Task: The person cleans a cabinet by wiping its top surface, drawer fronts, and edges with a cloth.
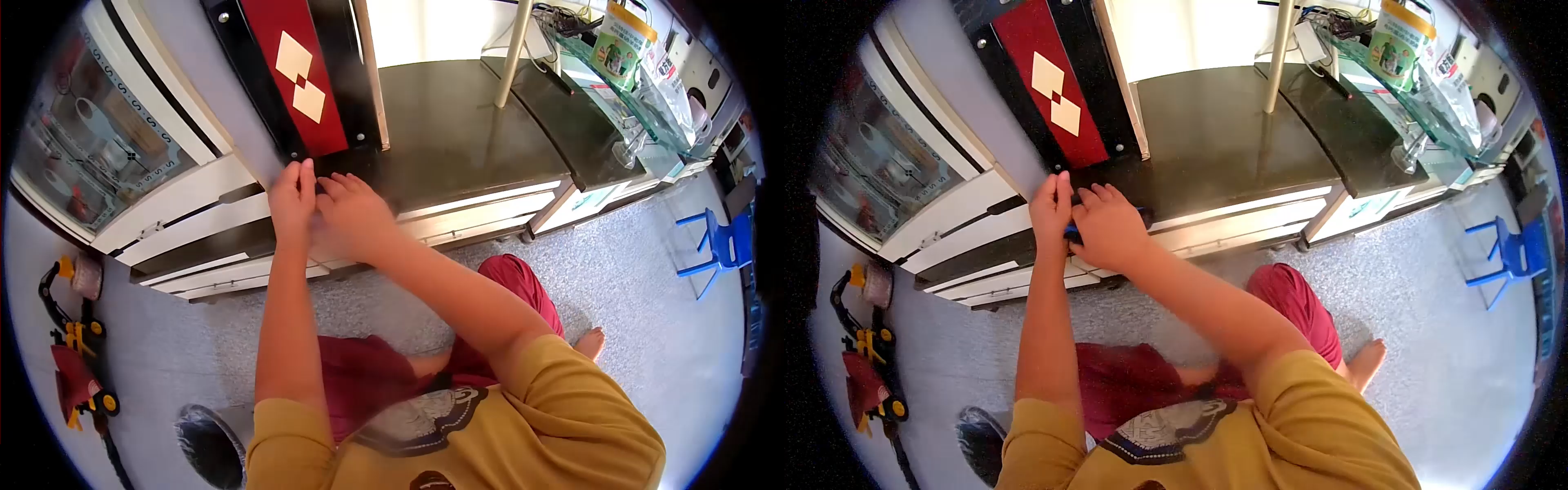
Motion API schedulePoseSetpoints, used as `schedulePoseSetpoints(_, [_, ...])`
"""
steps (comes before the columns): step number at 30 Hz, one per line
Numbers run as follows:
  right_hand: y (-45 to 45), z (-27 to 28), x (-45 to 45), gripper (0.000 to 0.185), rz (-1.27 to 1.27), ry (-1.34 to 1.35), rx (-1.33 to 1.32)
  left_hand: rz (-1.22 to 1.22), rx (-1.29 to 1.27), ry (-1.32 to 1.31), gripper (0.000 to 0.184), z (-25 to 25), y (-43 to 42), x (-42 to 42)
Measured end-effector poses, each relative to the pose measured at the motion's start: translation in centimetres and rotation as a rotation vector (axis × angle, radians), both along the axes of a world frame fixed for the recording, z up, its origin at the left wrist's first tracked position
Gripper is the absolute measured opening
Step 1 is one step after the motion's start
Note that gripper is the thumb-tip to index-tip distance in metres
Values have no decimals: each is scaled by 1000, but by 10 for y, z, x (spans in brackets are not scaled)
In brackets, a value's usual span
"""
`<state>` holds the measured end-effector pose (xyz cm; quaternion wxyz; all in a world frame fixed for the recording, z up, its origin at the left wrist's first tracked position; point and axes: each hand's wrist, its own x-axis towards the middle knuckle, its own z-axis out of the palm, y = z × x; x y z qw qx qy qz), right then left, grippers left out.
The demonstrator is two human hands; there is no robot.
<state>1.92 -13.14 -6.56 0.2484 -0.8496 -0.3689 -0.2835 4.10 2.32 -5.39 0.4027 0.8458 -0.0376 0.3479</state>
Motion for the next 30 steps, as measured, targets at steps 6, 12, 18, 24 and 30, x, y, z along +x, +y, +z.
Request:
schedulePoseSetpoints(6, [-52,1,6,47,-24,76,76,35,201,37,39,6,-10,-6])
schedulePoseSetpoints(12, [-179,14,17,41,-188,76,64,81,243,116,40,8,-14,-7])
schedulePoseSetpoints(18, [-299,15,36,32,-400,45,-19,72,212,135,40,10,-17,-10])
schedulePoseSetpoints(24, [-342,17,47,31,-657,118,-117,76,226,117,36,13,-18,-13])
schedulePoseSetpoints(30, [-259,23,35,45,-695,83,-231,101,233,126,36,13,-19,-13])
